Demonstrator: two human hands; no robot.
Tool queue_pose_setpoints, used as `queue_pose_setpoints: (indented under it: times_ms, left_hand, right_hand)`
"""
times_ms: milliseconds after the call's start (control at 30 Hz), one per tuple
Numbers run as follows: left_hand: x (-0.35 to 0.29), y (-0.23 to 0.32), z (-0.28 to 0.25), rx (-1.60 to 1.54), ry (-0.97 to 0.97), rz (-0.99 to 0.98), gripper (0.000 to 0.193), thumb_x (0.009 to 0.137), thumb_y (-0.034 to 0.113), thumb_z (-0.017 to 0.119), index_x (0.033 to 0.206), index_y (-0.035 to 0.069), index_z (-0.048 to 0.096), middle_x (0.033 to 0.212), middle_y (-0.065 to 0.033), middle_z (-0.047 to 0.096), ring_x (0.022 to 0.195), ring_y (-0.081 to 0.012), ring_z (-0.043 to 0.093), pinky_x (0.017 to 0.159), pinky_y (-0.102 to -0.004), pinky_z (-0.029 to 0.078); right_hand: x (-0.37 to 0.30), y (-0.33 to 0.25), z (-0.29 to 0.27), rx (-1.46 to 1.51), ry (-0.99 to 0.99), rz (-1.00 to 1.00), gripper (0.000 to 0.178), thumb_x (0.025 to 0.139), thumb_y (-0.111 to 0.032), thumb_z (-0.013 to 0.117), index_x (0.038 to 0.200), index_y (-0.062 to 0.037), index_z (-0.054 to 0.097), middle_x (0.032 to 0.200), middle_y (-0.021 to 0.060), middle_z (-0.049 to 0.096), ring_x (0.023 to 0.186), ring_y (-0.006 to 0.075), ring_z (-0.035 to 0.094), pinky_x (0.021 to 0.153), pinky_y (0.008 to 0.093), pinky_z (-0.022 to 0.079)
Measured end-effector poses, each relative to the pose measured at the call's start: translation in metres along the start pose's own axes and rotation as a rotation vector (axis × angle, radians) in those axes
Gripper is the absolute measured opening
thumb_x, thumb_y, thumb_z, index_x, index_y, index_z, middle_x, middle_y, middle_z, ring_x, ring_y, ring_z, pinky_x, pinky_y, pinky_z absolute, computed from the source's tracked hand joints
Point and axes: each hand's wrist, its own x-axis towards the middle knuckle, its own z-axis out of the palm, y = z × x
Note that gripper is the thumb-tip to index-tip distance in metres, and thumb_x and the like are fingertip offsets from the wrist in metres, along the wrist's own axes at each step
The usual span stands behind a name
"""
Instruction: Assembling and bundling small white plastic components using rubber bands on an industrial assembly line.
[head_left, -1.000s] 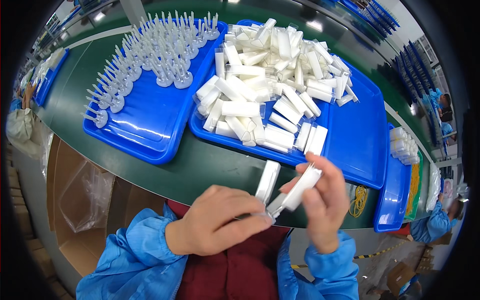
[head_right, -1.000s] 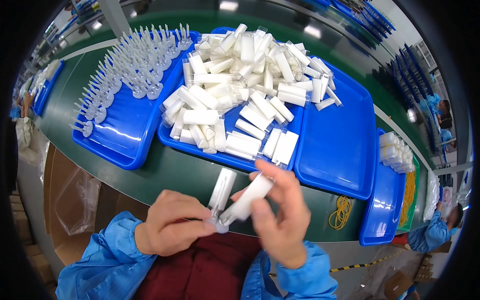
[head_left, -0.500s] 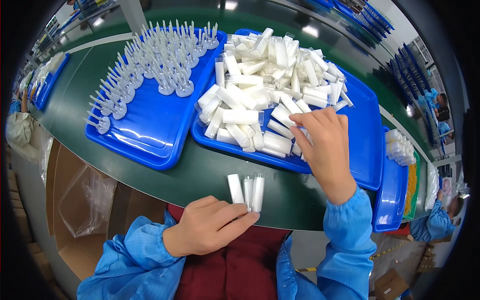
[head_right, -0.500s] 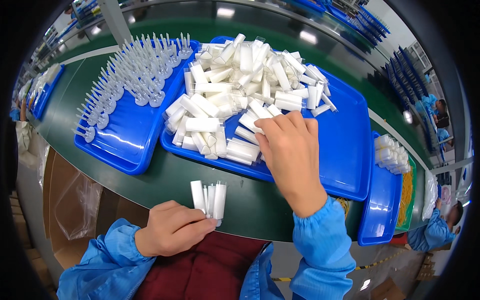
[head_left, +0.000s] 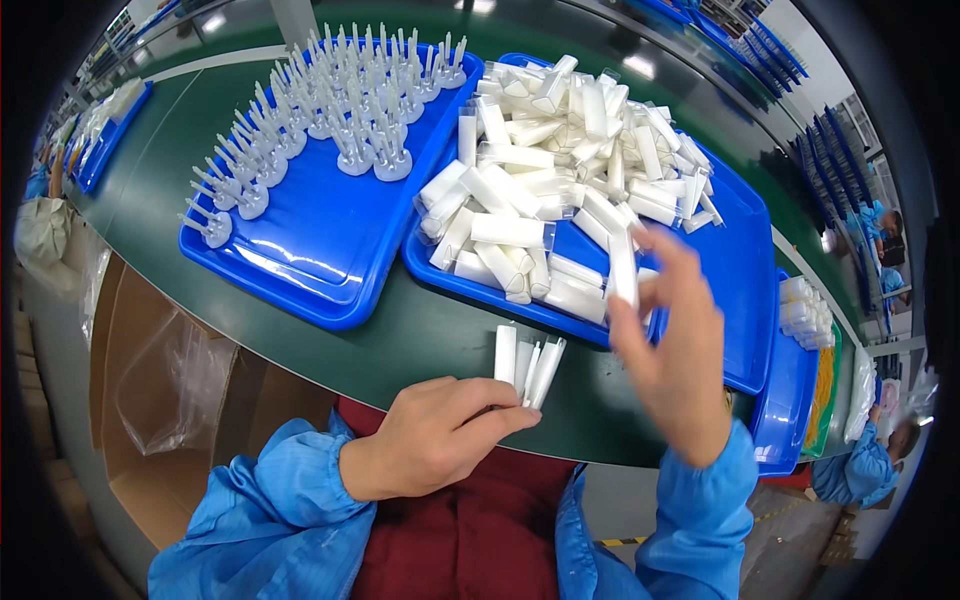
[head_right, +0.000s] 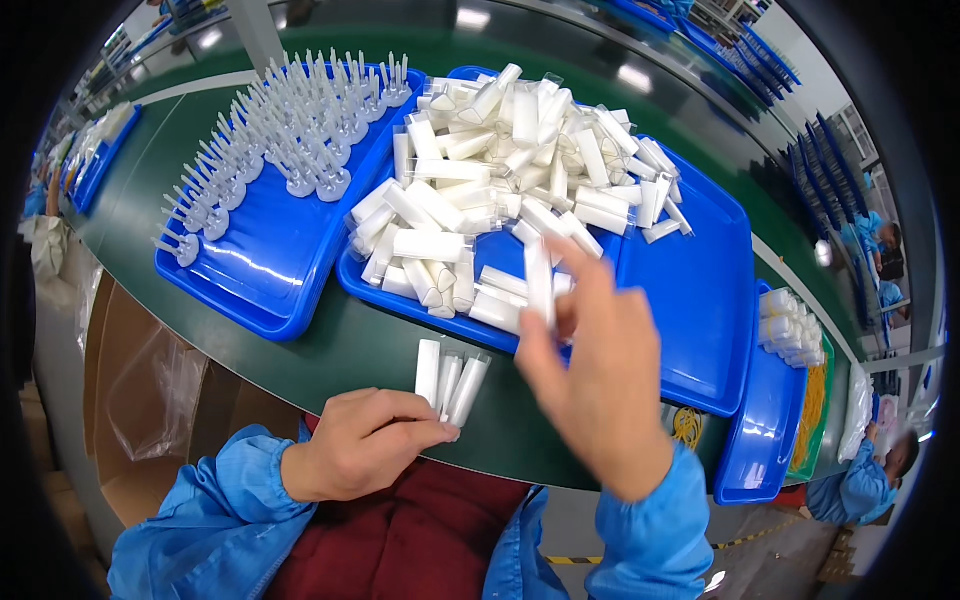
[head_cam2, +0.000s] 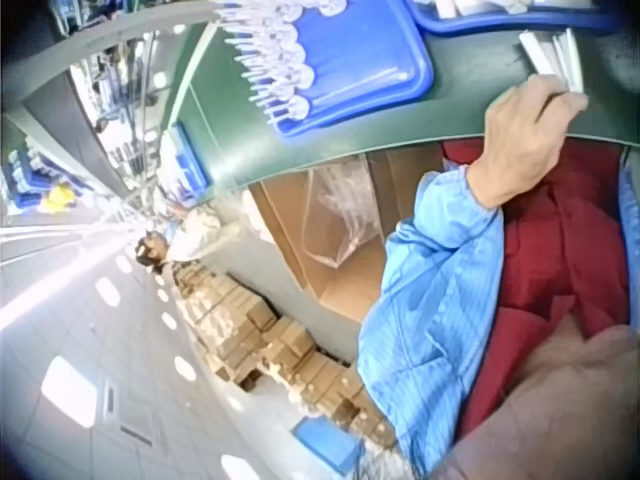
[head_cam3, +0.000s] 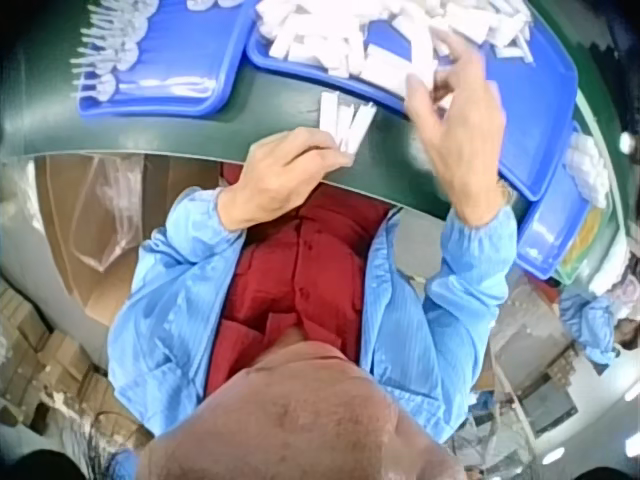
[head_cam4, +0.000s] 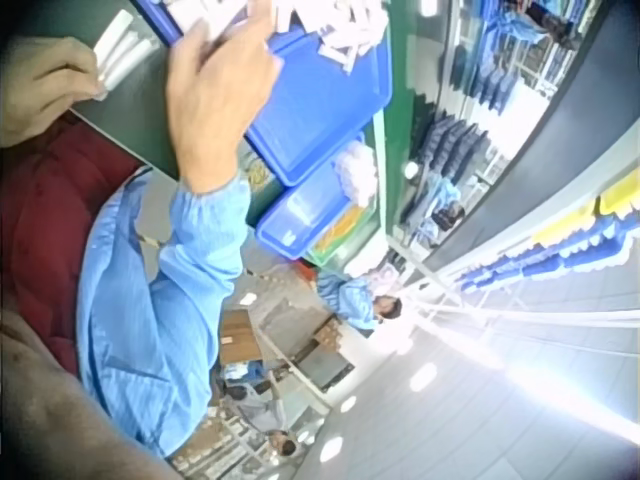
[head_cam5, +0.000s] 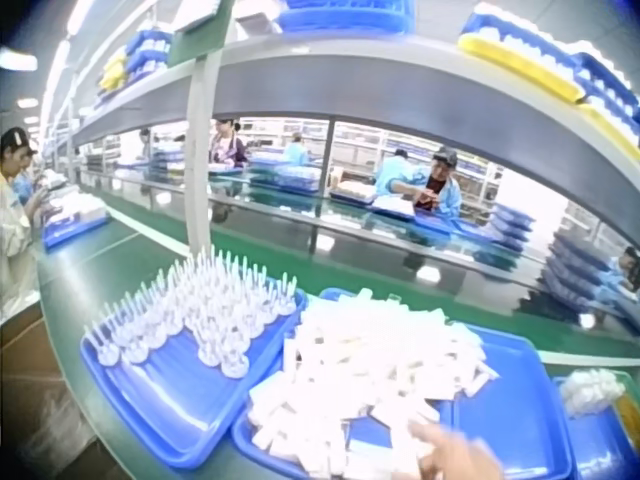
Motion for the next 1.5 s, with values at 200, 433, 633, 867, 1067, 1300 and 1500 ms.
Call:
queue_pose_setpoints:
  times_ms: [200,433,633,867,1067,1300,1500]
  left_hand:
    - [0.008,0.003,0.004,-0.039,-0.009,-0.042,0.029,0.078,0.003,0.069,0.106,0.008,0.072,0.101,-0.0038,0.064,0.072,-0.0193,0.067,0.061,-0.0323,0.055]
    - [0.015,0.017,-0.006,-0.067,-0.141,0.101,0.031,0.076,0.005,0.074,0.106,0.011,0.077,0.100,-0.0029,0.068,0.066,-0.0133,0.064,0.053,-0.0259,0.049]
    - [0.020,0.027,-0.007,-0.069,-0.183,0.196,0.033,0.080,0.011,0.070,0.112,0.012,0.077,0.100,0.0000,0.069,0.061,-0.0090,0.058,0.052,-0.0239,0.042]
    - [0.023,0.031,-0.008,-0.036,-0.213,0.209,0.033,0.080,0.010,0.071,0.112,0.012,0.076,0.100,0.0009,0.068,0.061,-0.0075,0.056,0.053,-0.0249,0.040]
    - [0.020,0.034,-0.007,0.014,-0.223,0.224,0.034,0.077,0.010,0.072,0.111,0.012,0.076,0.098,0.0007,0.068,0.062,-0.0084,0.057,0.053,-0.0239,0.041]
    - [0.015,0.033,-0.002,0.040,-0.150,0.266,0.030,0.073,0.009,0.073,0.103,0.012,0.076,0.096,-0.0017,0.070,0.069,-0.0114,0.065,0.055,-0.0235,0.044]
    - [0.025,0.033,-0.006,0.060,-0.036,0.330,0.027,0.070,0.009,0.076,0.097,0.011,0.075,0.095,-0.0038,0.069,0.069,-0.0161,0.064,0.057,-0.0257,0.047]
  right_hand:
    - [-0.055,-0.008,-0.006,-0.017,-0.312,-0.424,0.052,0.078,-0.009,0.077,0.128,-0.0034,0.064,0.079,0.0049,0.057,0.071,0.0238,0.058,0.066,0.0361,0.046]
    - [-0.061,0.011,-0.001,0.792,0.026,0.440,0.025,0.101,-0.020,0.059,0.116,-0.0011,0.064,0.097,0.0076,0.068,0.082,0.0094,0.060,0.075,0.0305,0.050]
    - [-0.063,0.001,0.006,0.997,0.060,0.529,0.039,0.100,-0.019,0.059,0.136,-0.0022,0.055,0.096,0.0101,0.070,0.089,0.0138,0.065,0.090,0.0305,0.048]
    - [-0.070,0.018,0.008,0.829,-0.013,0.411,0.044,0.096,-0.014,0.070,0.136,0.0006,0.057,0.083,0.0051,0.072,0.083,0.0089,0.064,0.082,0.0246,0.048]
    - [-0.076,0.019,-0.003,0.525,-0.082,0.271,0.046,0.088,-0.011,0.076,0.131,-0.0007,0.063,0.083,0.0050,0.072,0.092,0.0145,0.060,0.097,0.0334,0.042]
    - [-0.086,0.007,-0.004,0.380,0.056,-0.061,0.052,0.080,-0.010,0.082,0.129,-0.0024,0.066,0.080,0.0046,0.073,0.091,0.0213,0.060,0.102,0.0450,0.037]
    - [-0.094,0.007,0.000,0.354,0.085,-0.051,0.051,0.078,-0.009,0.083,0.127,-0.0038,0.067,0.080,0.0033,0.069,0.090,0.0202,0.061,0.100,0.0455,0.039]
